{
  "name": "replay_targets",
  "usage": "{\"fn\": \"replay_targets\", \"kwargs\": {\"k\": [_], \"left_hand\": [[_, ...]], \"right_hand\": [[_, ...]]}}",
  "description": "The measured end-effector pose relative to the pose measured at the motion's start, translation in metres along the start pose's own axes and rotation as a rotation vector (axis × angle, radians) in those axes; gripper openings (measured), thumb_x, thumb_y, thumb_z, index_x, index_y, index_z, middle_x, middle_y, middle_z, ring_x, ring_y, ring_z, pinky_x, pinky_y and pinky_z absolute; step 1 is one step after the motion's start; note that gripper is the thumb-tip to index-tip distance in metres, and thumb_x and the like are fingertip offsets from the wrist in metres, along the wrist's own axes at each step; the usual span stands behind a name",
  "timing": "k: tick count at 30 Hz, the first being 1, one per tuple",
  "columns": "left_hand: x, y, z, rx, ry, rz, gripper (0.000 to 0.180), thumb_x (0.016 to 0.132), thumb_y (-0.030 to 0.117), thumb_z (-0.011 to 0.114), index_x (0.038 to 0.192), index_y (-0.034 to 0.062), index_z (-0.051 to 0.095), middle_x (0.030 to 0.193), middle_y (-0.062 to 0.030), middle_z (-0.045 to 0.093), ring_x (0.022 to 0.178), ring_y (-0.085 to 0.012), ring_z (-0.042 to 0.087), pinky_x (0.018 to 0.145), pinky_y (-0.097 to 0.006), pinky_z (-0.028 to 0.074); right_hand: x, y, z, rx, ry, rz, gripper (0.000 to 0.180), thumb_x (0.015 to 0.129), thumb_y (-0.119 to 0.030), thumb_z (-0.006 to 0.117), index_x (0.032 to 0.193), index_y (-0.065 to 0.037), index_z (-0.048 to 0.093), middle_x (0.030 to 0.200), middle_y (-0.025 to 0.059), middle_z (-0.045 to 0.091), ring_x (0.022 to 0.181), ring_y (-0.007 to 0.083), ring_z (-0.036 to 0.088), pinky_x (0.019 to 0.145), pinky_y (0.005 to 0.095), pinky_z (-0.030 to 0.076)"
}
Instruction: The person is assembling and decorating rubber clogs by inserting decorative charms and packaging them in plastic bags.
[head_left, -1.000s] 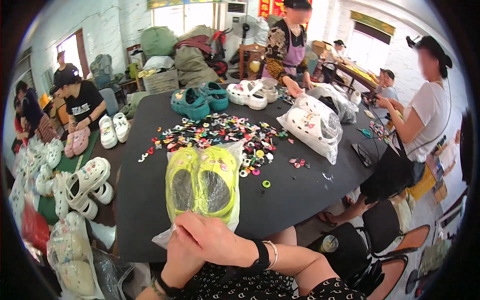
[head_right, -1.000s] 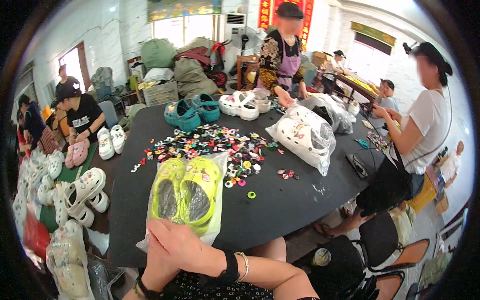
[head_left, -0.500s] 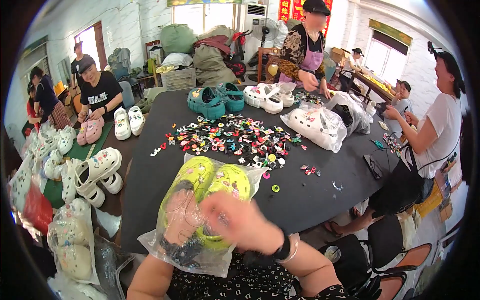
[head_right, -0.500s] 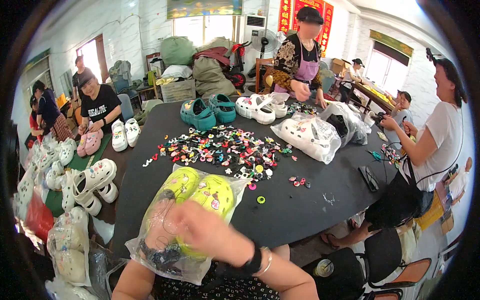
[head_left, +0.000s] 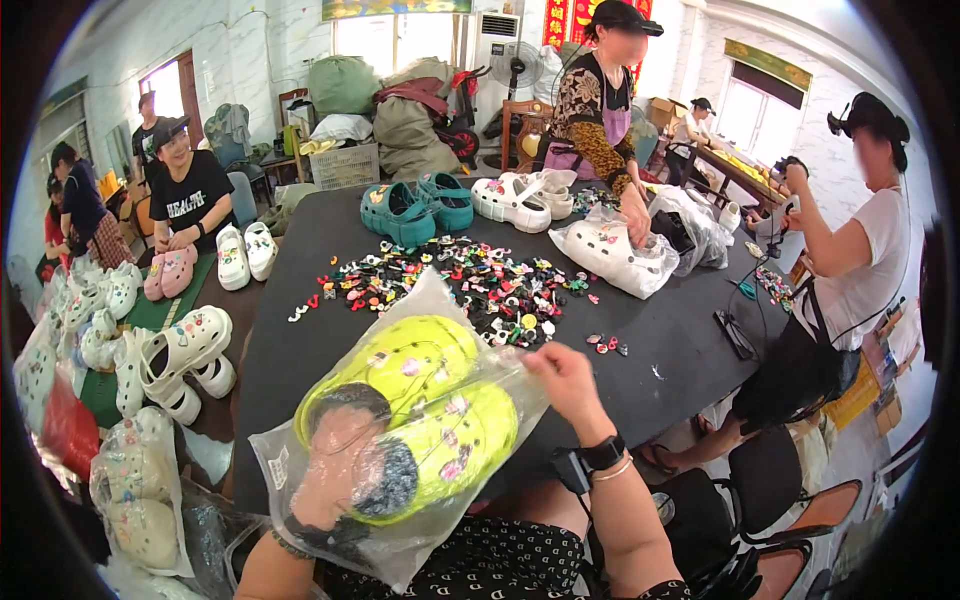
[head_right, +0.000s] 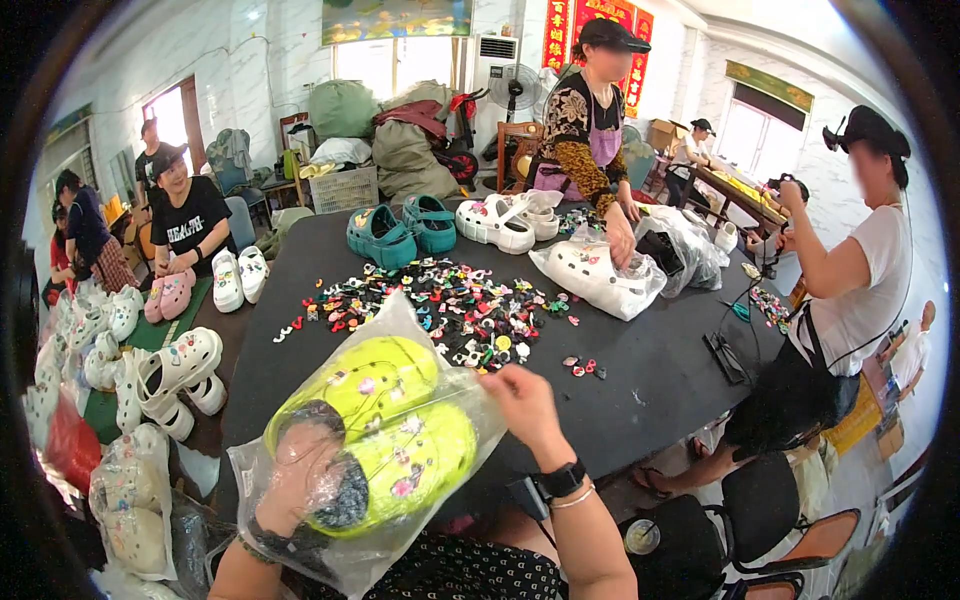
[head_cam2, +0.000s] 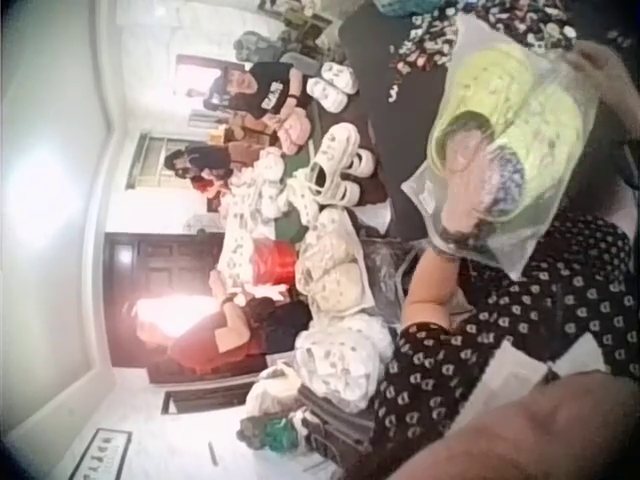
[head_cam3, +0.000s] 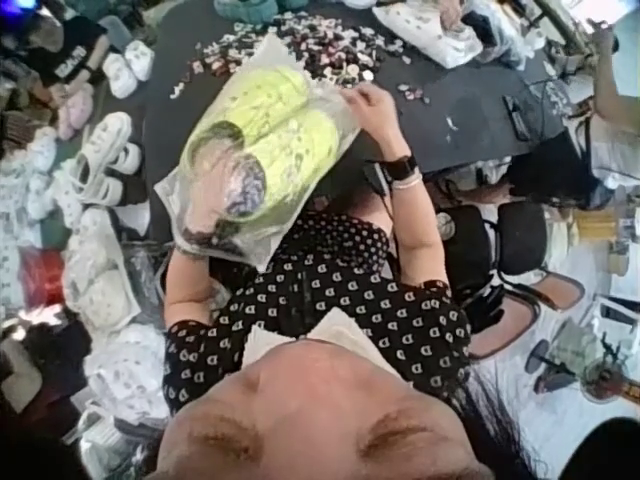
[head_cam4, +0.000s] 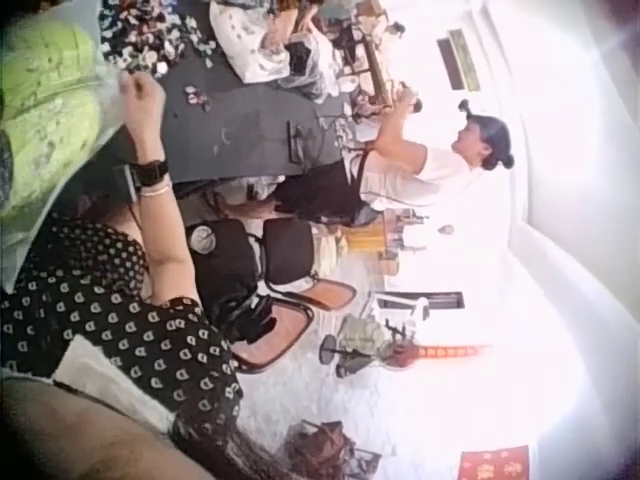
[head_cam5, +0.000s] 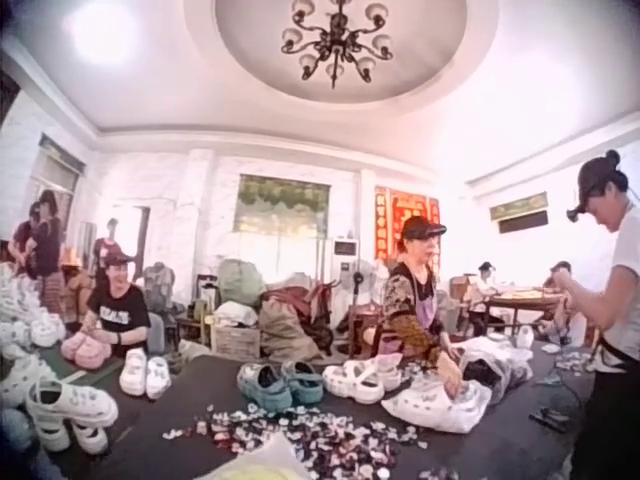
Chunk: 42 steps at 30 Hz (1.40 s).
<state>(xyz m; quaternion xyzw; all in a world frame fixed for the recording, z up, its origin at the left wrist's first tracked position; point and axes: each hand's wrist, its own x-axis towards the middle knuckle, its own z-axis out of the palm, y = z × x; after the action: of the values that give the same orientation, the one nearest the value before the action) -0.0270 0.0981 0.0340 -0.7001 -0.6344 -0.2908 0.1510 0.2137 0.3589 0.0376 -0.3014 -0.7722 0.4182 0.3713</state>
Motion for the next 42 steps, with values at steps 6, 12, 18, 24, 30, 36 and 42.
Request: {"fn": "replay_targets", "kwargs": {"k": [6,12,18,24,30,36,42], "left_hand": [[-0.013,0.01,-0.01,0.045,-0.066,0.003,0.031,0.076,0.02,0.069,0.103,0.0036,0.068,0.108,-0.0128,0.063,0.107,-0.0339,0.057,0.1,-0.052,0.041],[0.008,0.037,-0.032,-0.053,-0.277,0.063,0.039,0.073,0.02,0.062,0.109,0.0053,0.067,0.109,-0.0111,0.06,0.105,-0.0344,0.054,0.096,-0.051,0.041],[-0.005,0.03,-0.026,-0.022,-0.336,0.061,0.033,0.072,0.016,0.062,0.103,0.0067,0.068,0.102,-0.0102,0.059,0.1,-0.0335,0.055,0.092,-0.049,0.044],[0.005,0.015,-0.031,-0.024,-0.062,0.004,0.032,0.059,0.0,0.067,0.091,0.003,0.065,0.087,-0.0113,0.058,0.081,-0.0337,0.06,0.068,-0.043,0.053],[0.018,0.022,-0.046,0.039,0.067,0.071,0.033,0.057,-0.001,0.065,0.09,0.0026,0.065,0.086,-0.0125,0.058,0.084,-0.0351,0.06,0.073,-0.044,0.054],[0.01,0.015,-0.048,0.125,0.066,-0.047,0.033,0.057,0.001,0.063,0.09,0.0017,0.064,0.093,-0.0183,0.059,0.094,-0.0418,0.058,0.088,-0.053,0.048],[0.025,0.012,-0.079,0.007,-0.006,-0.037,0.024,0.06,-0.001,0.06,0.084,-0.0017,0.063,0.081,-0.0151,0.056,0.081,-0.0385,0.056,0.074,-0.046,0.047]], "right_hand": [[0.004,-0.012,-0.004,0.427,-0.201,0.051,0.034,0.099,-0.034,0.058,0.112,-0.003,0.058,0.094,-0.0013,0.058,0.082,0.0049,0.048,0.067,0.0224,0.041],[0.009,-0.015,0.019,0.216,-0.189,0.221,0.042,0.097,-0.042,0.06,0.103,-0.001,0.063,0.086,-0.0013,0.061,0.077,0.0085,0.052,0.066,0.0255,0.044],[0.007,-0.012,0.019,0.309,0.252,-0.096,0.01,0.093,-0.009,0.066,0.086,-0.001,0.067,0.076,-0.0055,0.06,0.068,0.0027,0.047,0.062,0.0213,0.041],[0.001,-0.008,-0.045,0.376,0.482,-0.036,0.022,0.097,-0.015,0.062,0.078,-0.005,0.062,0.071,-0.0121,0.047,0.066,-0.0002,0.036,0.056,0.0194,0.03],[-0.027,-0.028,-0.063,0.421,0.197,0.201,0.027,0.1,-0.021,0.057,0.12,-0.003,0.058,0.082,-0.0101,0.048,0.07,0.0017,0.041,0.06,0.0194,0.036],[-0.051,-0.022,-0.015,0.259,-0.573,-0.01,0.099,0.075,-0.029,0.084,0.148,0.0,0.024,0.146,0.0205,0.039,0.134,0.0267,0.039,0.111,0.0349,0.031],[-0.044,-0.021,-0.055,-0.157,0.02,-0.07,0.017,0.081,0.002,0.066,0.097,-0.001,0.063,0.084,0.0071,0.063,0.076,0.0103,0.057,0.07,0.0304,0.05]]}}
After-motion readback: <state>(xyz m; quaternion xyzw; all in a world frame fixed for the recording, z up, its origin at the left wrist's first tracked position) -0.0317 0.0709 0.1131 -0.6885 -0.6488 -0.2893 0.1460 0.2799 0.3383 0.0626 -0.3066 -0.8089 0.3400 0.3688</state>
